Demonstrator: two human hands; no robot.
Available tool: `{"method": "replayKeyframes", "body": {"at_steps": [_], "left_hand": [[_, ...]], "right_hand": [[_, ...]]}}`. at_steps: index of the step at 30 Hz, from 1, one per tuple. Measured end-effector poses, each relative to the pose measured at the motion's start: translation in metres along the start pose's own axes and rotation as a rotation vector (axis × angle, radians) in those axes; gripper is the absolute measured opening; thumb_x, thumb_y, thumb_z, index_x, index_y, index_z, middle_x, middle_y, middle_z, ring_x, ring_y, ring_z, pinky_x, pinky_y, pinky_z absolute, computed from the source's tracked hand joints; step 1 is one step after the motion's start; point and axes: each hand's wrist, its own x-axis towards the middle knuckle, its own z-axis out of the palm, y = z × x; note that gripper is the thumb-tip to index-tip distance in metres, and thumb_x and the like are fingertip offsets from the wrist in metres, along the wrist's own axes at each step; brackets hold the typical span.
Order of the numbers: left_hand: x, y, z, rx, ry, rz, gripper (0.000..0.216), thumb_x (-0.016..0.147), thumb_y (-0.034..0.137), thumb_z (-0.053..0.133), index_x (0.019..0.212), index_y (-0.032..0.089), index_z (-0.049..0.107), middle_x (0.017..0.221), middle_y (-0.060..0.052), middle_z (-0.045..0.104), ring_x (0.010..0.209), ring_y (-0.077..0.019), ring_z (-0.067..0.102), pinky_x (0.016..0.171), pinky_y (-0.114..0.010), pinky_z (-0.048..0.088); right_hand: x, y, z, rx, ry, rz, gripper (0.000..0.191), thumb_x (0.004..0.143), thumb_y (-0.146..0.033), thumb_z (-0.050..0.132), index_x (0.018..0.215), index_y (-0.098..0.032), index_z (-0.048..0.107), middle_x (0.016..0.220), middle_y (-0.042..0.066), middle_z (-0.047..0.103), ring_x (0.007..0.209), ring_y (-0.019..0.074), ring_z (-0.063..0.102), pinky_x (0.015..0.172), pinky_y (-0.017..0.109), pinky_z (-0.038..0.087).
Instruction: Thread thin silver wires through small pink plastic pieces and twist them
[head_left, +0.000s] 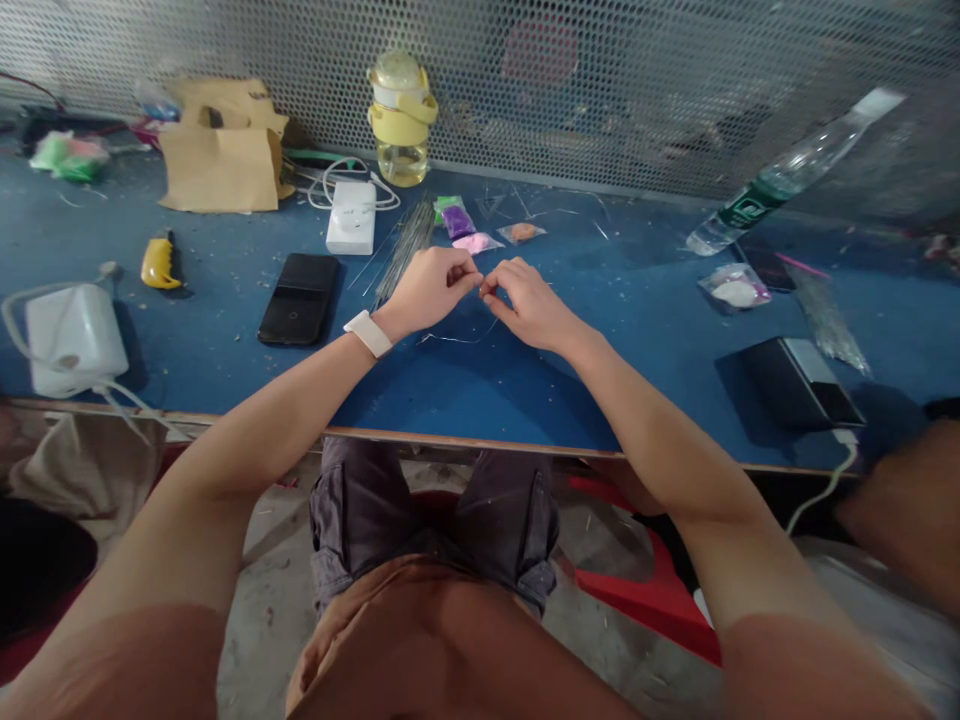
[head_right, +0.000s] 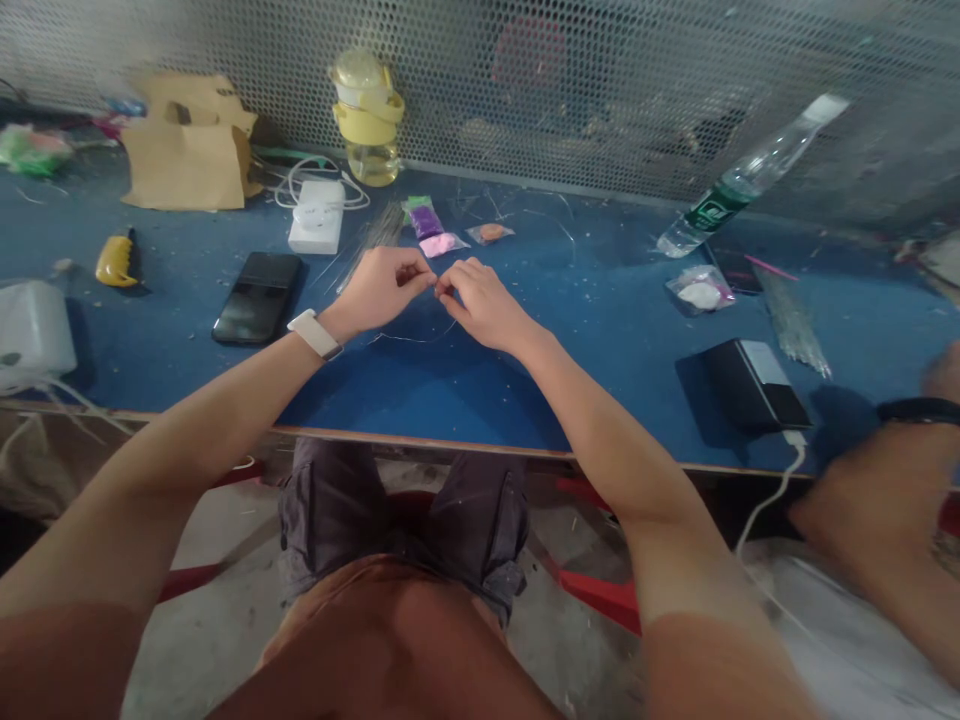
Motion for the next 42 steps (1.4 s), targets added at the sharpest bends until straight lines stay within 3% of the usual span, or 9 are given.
{"method": "replayKeyframes", "body": {"at_steps": [6,10,16,24,29,33,38,42], "left_hand": [[-0.002,0.003,-0.005,0.193,-0.046,0.145,0.017,0.105,0.017,0.064,0.101,0.02,0.08,0.101,-0.008,0.082,0.09,-0.0226,0.073,0.082,-0.036,0.051],[-0.002,0.004,-0.008,0.295,-0.101,0.168,0.015,0.105,0.022,0.067,0.102,0.019,0.081,0.101,-0.01,0.082,0.095,-0.0265,0.075,0.08,-0.037,0.05],[-0.002,0.007,-0.014,0.359,-0.141,0.117,0.011,0.103,0.027,0.074,0.102,0.02,0.082,0.098,-0.01,0.08,0.095,-0.0283,0.075,0.082,-0.038,0.052],[-0.007,0.012,-0.01,0.37,-0.072,0.059,0.017,0.106,0.028,0.071,0.093,0.023,0.079,0.092,-0.011,0.078,0.094,-0.0294,0.073,0.083,-0.04,0.051],[-0.006,0.01,-0.006,0.367,-0.08,0.053,0.023,0.11,0.03,0.068,0.091,0.022,0.079,0.088,-0.011,0.077,0.088,-0.0276,0.073,0.082,-0.039,0.051],[-0.007,0.01,-0.002,0.341,-0.019,0.022,0.017,0.107,0.031,0.072,0.095,0.022,0.08,0.087,-0.011,0.077,0.091,-0.0281,0.073,0.083,-0.039,0.052],[-0.008,0.012,0.001,0.37,0.047,-0.06,0.02,0.107,0.037,0.077,0.096,0.021,0.08,0.089,-0.014,0.076,0.101,-0.0334,0.076,0.085,-0.041,0.051],[-0.009,0.019,0.002,0.421,0.008,-0.126,0.027,0.113,0.04,0.071,0.097,0.019,0.078,0.094,-0.016,0.077,0.103,-0.0361,0.077,0.085,-0.041,0.049]], "right_hand": [[0.0,-0.005,-0.006,-0.045,0.016,0.037,0.015,0.112,-0.027,0.054,0.114,-0.026,0.068,0.123,0.015,0.078,0.127,0.0404,0.066,0.111,0.062,0.052],[0.0,-0.007,-0.007,-0.024,0.032,0.046,0.016,0.112,-0.028,0.057,0.116,-0.026,0.072,0.118,0.014,0.08,0.124,0.0388,0.067,0.11,0.061,0.053],[0.001,-0.01,-0.004,-0.044,0.042,0.113,0.017,0.113,-0.027,0.059,0.111,-0.024,0.075,0.113,0.014,0.079,0.121,0.0388,0.067,0.108,0.061,0.053],[0.0,-0.015,0.0,0.024,0.163,0.128,0.017,0.112,-0.029,0.06,0.104,-0.024,0.075,0.104,0.012,0.08,0.11,0.0353,0.069,0.102,0.057,0.057],[0.0,-0.017,0.002,-0.062,0.239,0.153,0.021,0.113,-0.034,0.06,0.102,-0.025,0.075,0.1,0.013,0.08,0.118,0.0426,0.068,0.106,0.068,0.052],[0.001,-0.021,0.0,-0.137,0.242,0.163,0.023,0.116,-0.034,0.058,0.103,-0.024,0.075,0.1,0.014,0.078,0.125,0.0466,0.067,0.11,0.076,0.048],[0.0,-0.021,0.001,-0.166,0.269,0.154,0.023,0.115,-0.032,0.056,0.11,-0.022,0.076,0.099,0.015,0.077,0.128,0.0488,0.066,0.111,0.079,0.047],[-0.001,-0.02,0.004,-0.205,0.282,0.145,0.021,0.114,-0.029,0.056,0.108,-0.023,0.074,0.094,0.015,0.075,0.124,0.0493,0.068,0.108,0.079,0.049]]}}
